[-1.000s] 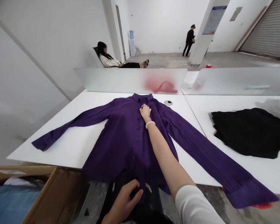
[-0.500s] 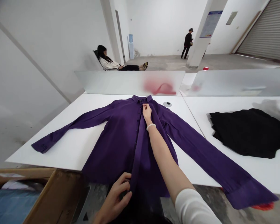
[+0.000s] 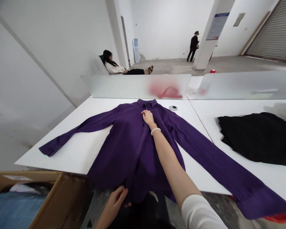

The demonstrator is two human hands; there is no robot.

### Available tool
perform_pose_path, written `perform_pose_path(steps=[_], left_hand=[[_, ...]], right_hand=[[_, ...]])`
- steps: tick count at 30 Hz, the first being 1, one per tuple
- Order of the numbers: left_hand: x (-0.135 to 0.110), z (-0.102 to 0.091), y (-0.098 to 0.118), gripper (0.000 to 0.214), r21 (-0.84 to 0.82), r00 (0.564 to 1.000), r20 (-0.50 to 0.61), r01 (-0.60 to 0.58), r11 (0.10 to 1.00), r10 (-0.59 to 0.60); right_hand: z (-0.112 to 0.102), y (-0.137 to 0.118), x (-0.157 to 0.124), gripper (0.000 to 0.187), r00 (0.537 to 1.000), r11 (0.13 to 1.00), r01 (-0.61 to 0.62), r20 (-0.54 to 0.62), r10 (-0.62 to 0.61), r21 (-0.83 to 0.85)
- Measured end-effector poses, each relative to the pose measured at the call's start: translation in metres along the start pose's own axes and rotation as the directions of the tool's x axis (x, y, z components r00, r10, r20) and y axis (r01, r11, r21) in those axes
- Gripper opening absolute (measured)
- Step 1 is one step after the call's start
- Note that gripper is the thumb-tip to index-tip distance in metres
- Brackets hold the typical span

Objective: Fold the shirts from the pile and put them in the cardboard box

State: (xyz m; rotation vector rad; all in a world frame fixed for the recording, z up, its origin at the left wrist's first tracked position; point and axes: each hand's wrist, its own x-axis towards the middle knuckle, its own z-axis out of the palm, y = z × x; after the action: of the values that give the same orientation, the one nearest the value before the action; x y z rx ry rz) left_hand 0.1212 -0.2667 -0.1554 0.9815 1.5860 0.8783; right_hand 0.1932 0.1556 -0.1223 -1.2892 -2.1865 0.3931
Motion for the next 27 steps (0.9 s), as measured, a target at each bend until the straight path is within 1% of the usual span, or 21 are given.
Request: perform_pose_path(steps=[1,3,4,6,7,9,11,13,18,21,24,27], left_hand=[[-0.001,-0.001,0.002,0.054,0.049,1.000,-0.019,-0.013,0.999,0.014],[-0.002,-0.004,0.007,0.049,0.218,0.997,-0.044,-0.048,0.975,0.059],[-0.003,-0.006,0.011,0.045,0.323,0.994,-0.047,-0.077,0.943,0.098],[-0.005,-0.008,0.020,0.040,0.510,0.982,-0.040,-0.139,0.849,0.185],[-0.006,-0.008,0.024,0.040,0.575,0.974,-0.037,-0.161,0.802,0.222],[-0.005,-0.008,0.032,0.042,0.651,0.963,-0.034,-0.182,0.737,0.268],[-0.003,-0.008,0.038,0.043,0.681,0.961,-0.029,-0.181,0.709,0.273],[0.000,-0.007,0.041,0.041,0.677,0.966,-0.015,-0.181,0.714,0.260],[0.007,-0.009,0.046,0.026,0.559,0.973,0.125,-0.233,0.796,0.197],[0.007,-0.011,0.048,0.025,0.532,0.970,0.169,-0.239,0.812,0.174],[0.006,-0.012,0.048,0.025,0.563,0.970,0.180,-0.238,0.792,0.163],[0.007,-0.011,0.046,0.024,0.633,0.964,0.194,-0.264,0.727,0.181]], right_hand=[[0.001,0.000,-0.001,0.034,1.000,1.000,-0.003,-0.006,0.003,-0.021],[0.002,-0.001,-0.001,0.038,1.000,0.998,-0.013,-0.013,0.012,-0.061],[0.003,-0.001,-0.001,0.040,1.000,0.997,-0.018,-0.008,0.017,-0.078],[0.006,-0.001,0.000,0.042,1.000,0.994,-0.020,0.021,0.022,-0.109],[0.007,-0.001,0.001,0.042,0.999,0.992,-0.015,0.040,0.021,-0.122],[0.010,0.000,0.002,0.044,0.997,0.990,0.001,0.075,0.010,-0.143],[0.012,0.000,0.003,0.046,0.995,0.987,0.016,0.096,-0.001,-0.160],[0.014,0.001,0.004,0.048,0.994,0.985,0.022,0.107,-0.003,-0.173],[0.014,0.002,0.005,0.053,0.994,0.983,-0.003,0.106,0.023,-0.184],[0.012,0.002,0.008,0.055,0.995,0.984,-0.037,0.089,0.053,-0.172],[0.007,0.001,0.018,0.055,0.993,0.986,-0.076,0.072,0.088,-0.150],[0.000,-0.005,0.031,0.056,0.994,0.988,-0.092,0.048,0.099,-0.125]])
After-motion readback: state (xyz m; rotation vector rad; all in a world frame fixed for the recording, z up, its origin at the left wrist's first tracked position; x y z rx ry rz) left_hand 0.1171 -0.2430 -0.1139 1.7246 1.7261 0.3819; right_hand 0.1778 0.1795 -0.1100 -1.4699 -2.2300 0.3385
